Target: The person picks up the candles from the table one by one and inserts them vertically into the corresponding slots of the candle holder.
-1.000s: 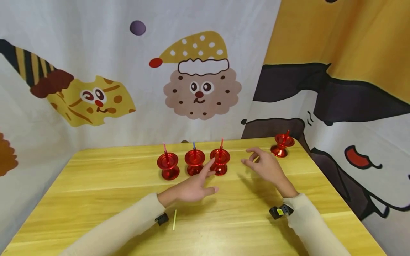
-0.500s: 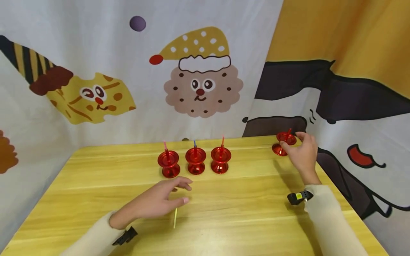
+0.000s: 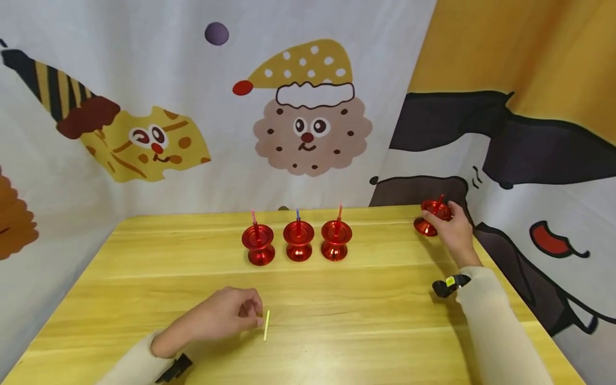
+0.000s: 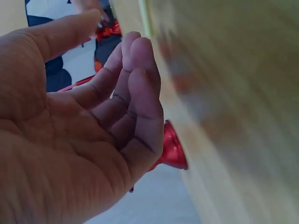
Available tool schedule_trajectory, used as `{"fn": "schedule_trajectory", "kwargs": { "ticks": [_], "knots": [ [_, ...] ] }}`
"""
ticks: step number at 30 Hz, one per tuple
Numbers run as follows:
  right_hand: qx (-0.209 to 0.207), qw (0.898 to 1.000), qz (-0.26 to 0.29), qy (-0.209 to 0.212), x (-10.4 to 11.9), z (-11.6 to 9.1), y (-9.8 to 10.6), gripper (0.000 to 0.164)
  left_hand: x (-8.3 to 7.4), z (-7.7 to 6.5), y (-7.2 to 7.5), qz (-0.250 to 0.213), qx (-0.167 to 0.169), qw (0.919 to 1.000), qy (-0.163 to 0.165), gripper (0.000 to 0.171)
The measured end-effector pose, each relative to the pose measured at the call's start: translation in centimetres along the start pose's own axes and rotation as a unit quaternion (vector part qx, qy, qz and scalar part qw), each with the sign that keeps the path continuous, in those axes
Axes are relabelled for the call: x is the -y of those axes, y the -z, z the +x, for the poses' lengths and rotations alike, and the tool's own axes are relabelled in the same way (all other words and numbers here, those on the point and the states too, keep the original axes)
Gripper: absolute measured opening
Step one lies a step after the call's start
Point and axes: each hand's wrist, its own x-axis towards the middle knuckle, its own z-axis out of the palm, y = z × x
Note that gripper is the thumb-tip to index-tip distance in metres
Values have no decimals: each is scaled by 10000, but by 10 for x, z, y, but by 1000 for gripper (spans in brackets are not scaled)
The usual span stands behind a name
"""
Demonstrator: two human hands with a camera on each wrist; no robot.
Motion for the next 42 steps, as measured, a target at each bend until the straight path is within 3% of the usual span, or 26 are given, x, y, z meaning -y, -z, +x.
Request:
{"fn": "schedule_trajectory", "kwargs": {
  "ticks": [9,15,26,34,42],
  "knots": [
    [-147,9996,52,-251,-1,3,-1,94,-1,1,-17,351,-112,9993,95,28],
    [118,9998,46,-138,1,-1,-1,94,-2,7,-22,406,14,9986,326,30],
    [693,9966,368,271,2,-15,-1,89,3,16,-16,149,389,9986,-315,27],
    [1079,9922,355,510,4,-22,-5,83,3,20,-15,274,487,9975,-438,30],
    [1191,9906,271,610,15,-36,-15,85,-1,23,-14,209,587,9978,-215,30]
  ]
}}
